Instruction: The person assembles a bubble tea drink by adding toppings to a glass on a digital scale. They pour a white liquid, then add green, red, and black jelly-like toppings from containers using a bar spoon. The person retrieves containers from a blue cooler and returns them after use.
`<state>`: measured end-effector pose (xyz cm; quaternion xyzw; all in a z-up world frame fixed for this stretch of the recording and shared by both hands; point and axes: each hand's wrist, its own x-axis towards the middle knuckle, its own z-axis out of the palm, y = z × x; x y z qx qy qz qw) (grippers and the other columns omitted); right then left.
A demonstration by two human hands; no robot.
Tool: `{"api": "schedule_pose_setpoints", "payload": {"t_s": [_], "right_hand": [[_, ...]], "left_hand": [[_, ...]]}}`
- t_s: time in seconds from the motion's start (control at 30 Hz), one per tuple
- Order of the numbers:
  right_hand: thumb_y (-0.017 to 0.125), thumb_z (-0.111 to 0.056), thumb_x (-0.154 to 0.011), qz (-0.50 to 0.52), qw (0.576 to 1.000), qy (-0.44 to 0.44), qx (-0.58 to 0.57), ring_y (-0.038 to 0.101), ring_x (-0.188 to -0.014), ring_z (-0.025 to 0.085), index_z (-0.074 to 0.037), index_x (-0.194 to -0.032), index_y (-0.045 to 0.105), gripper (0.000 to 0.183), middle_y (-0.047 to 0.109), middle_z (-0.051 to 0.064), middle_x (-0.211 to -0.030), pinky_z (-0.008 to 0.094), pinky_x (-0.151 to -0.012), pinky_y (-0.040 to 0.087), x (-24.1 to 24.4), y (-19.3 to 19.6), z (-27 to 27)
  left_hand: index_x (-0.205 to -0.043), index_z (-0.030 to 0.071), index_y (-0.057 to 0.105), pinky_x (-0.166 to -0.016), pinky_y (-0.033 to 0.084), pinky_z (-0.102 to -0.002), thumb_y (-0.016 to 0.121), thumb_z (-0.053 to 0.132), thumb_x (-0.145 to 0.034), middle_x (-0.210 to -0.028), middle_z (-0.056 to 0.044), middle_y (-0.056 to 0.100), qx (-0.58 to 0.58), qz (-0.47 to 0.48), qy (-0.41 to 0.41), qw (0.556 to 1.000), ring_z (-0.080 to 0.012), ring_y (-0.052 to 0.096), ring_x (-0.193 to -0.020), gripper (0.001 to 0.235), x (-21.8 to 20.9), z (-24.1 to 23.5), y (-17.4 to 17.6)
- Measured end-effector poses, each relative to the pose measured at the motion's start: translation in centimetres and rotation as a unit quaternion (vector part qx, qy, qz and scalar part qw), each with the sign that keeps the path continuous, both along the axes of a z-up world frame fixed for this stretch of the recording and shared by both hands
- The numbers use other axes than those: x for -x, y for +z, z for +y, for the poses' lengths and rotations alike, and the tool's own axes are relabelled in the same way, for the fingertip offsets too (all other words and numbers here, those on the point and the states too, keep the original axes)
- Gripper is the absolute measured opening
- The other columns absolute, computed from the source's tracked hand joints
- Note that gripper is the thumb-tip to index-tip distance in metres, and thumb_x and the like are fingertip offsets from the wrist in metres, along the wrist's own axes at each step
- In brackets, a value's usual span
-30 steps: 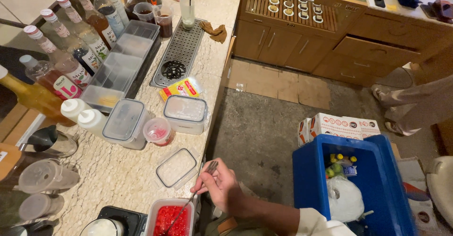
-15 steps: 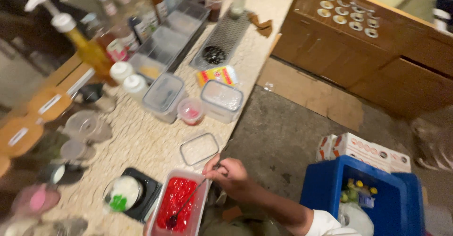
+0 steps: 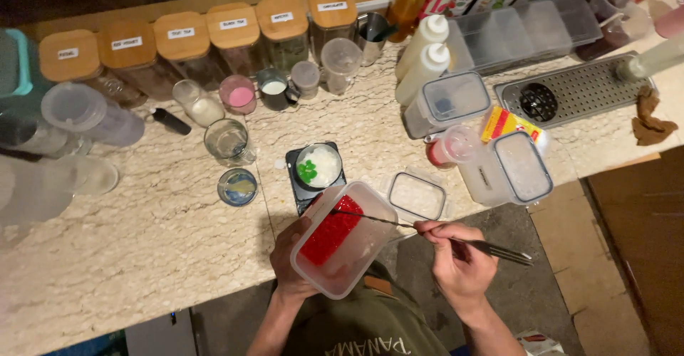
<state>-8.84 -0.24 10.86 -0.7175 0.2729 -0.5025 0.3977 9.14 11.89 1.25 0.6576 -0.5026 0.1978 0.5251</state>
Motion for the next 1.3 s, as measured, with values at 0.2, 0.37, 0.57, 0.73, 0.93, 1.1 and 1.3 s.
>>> {"api": "schedule_pose_setpoints", "payload": {"t_s": [0.2,0.37,0.57,0.73,0.93,1.1,1.3], "right_hand": [[0.053,0.003,-0.088,0.06,0.991,0.096,-0.077,0.071,-0.076,0.024,0.002,-0.084,0.054,0.004,0.067,0.018,-0.078,0.029,-0.068,0.063,-2.0,-0.7,-1.2],[0.054,-0.001,-0.089,0.039,0.961,0.159,-0.222,0.069,-0.072,0.02,0.003,-0.086,0.05,0.006,0.068,0.021,-0.078,0.031,-0.069,0.062,-3.4,-2.4,-2.3],[0.055,-0.003,-0.089,0.007,0.947,0.149,-0.283,0.068,-0.065,0.016,0.003,-0.091,0.047,0.01,0.068,0.021,-0.078,0.029,-0.065,0.061,-3.9,-2.5,-3.4],[0.059,0.0,-0.086,-0.001,0.974,0.135,-0.181,0.068,-0.064,0.019,0.004,-0.09,0.048,0.013,0.067,0.023,-0.077,0.031,-0.064,0.061,-3.3,-0.6,-3.7],[0.07,0.004,-0.076,0.016,0.992,0.127,-0.009,0.069,-0.059,0.025,0.006,-0.077,0.054,0.016,0.067,0.022,-0.069,0.031,-0.057,0.058,-3.7,-0.3,-3.3],[0.062,0.0,-0.083,0.014,0.968,0.194,-0.16,0.07,-0.058,0.019,0.005,-0.084,0.052,0.011,0.069,0.023,-0.071,0.03,-0.058,0.06,-3.9,-2.3,-2.9],[0.06,-0.003,-0.085,0.01,0.939,0.198,-0.28,0.069,-0.062,0.018,0.005,-0.085,0.051,0.012,0.068,0.023,-0.072,0.032,-0.06,0.061,-3.4,-3.4,-2.7]], "left_hand": [[-0.11,0.0,0.048,-0.077,0.06,-0.039,0.079,0.049,-0.063,-0.103,-0.016,0.062,0.034,0.006,0.033,0.999,-0.0326,0.066,-0.093,0.074,-0.5,1.5,-0.9],[-0.104,0.0,0.047,-0.071,0.059,-0.042,0.075,0.051,-0.062,-0.09,-0.015,0.063,0.077,-0.034,0.065,0.994,-0.0313,0.066,-0.078,0.072,-0.5,1.4,0.4],[-0.131,-0.002,0.036,-0.072,0.058,-0.046,0.076,0.052,-0.062,-0.103,-0.018,0.062,0.129,-0.057,0.09,0.986,-0.0344,0.066,-0.081,0.095,-0.6,1.7,-1.3],[-0.128,-0.002,0.043,-0.075,0.057,-0.043,0.074,0.056,-0.063,-0.102,-0.016,0.065,0.107,-0.058,0.113,0.986,-0.0315,0.067,-0.083,0.092,-0.3,1.9,-1.5],[-0.136,0.002,0.036,-0.076,0.057,-0.044,0.078,0.053,-0.06,-0.107,-0.016,0.063,0.117,-0.053,0.09,0.988,-0.0339,0.067,-0.087,0.1,-0.1,2.0,-1.3],[-0.136,0.002,0.034,-0.076,0.058,-0.043,0.078,0.054,-0.059,-0.11,-0.016,0.062,0.117,-0.048,0.093,0.988,-0.0312,0.066,-0.088,0.103,-0.2,2.5,-2.4],[-0.133,0.006,0.042,-0.079,0.056,-0.047,0.084,0.049,-0.056,-0.108,-0.018,0.065,0.136,-0.013,0.052,0.989,-0.0358,0.066,-0.09,0.098,0.0,2.7,-2.5]]}}
